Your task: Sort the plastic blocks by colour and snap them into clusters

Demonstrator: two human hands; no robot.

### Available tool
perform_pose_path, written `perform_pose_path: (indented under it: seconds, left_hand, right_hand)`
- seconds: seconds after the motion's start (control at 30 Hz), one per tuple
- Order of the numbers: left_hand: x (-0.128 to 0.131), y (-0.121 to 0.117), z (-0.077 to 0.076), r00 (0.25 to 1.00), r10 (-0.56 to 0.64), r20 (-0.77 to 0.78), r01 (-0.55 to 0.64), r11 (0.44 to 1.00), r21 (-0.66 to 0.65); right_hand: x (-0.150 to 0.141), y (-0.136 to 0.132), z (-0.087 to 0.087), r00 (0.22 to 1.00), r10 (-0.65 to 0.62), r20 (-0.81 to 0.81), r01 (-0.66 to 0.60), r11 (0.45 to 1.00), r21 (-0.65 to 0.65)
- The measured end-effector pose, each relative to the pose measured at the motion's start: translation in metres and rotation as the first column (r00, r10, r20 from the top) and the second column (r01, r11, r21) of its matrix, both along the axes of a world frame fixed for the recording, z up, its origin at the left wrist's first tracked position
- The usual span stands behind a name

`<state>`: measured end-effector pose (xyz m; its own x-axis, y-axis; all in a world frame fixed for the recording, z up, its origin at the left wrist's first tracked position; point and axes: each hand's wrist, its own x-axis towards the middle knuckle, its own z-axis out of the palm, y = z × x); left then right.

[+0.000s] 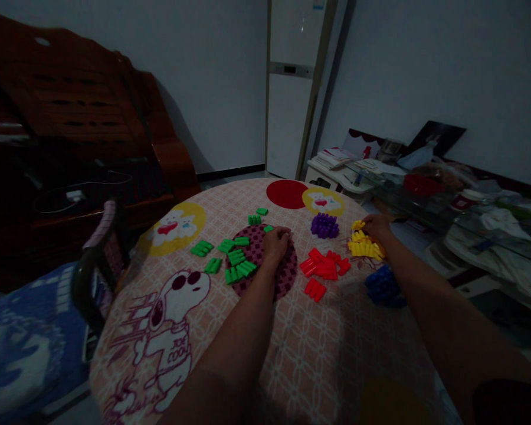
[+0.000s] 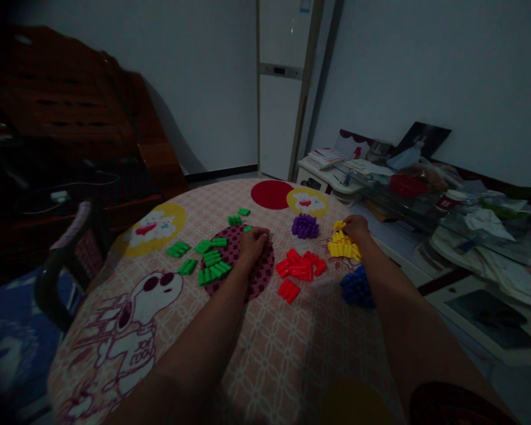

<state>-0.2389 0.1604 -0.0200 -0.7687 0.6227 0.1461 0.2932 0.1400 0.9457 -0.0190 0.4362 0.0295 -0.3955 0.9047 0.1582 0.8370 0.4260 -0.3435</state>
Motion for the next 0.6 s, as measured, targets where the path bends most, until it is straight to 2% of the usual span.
perform_pose_path:
  seconds: [0.17, 0.3, 0.5, 0.6]
  left_hand:
    - [-0.001, 0.001, -0.002, 0.999, 0.007, -0.053, -0.007, 1.000, 0.015]
    - [-0.001, 0.002, -0.004, 1.000, 0.000, -0.026, 0.000, 1.000, 0.024]
    - [-0.001, 0.002, -0.005, 1.000, -0.010, -0.001, 0.010, 1.000, 0.019]
    - [-0.001, 0.002, -0.004, 1.000, -0.007, 0.003, 0.007, 1.000, 0.015]
  right_hand:
    - [0.005, -0.002, 0.016, 0.998, -0.037, 0.053, 0.037, 0.999, -0.012]
    - [0.011, -0.010, 0.033, 0.990, -0.021, 0.136, 0.022, 1.000, -0.007]
    - [0.003, -0.036, 0.039, 0.937, 0.153, 0.314, -0.068, 0.962, -0.265]
    - [0.004, -0.036, 0.039, 0.947, 0.164, 0.275, -0.083, 0.956, -0.282]
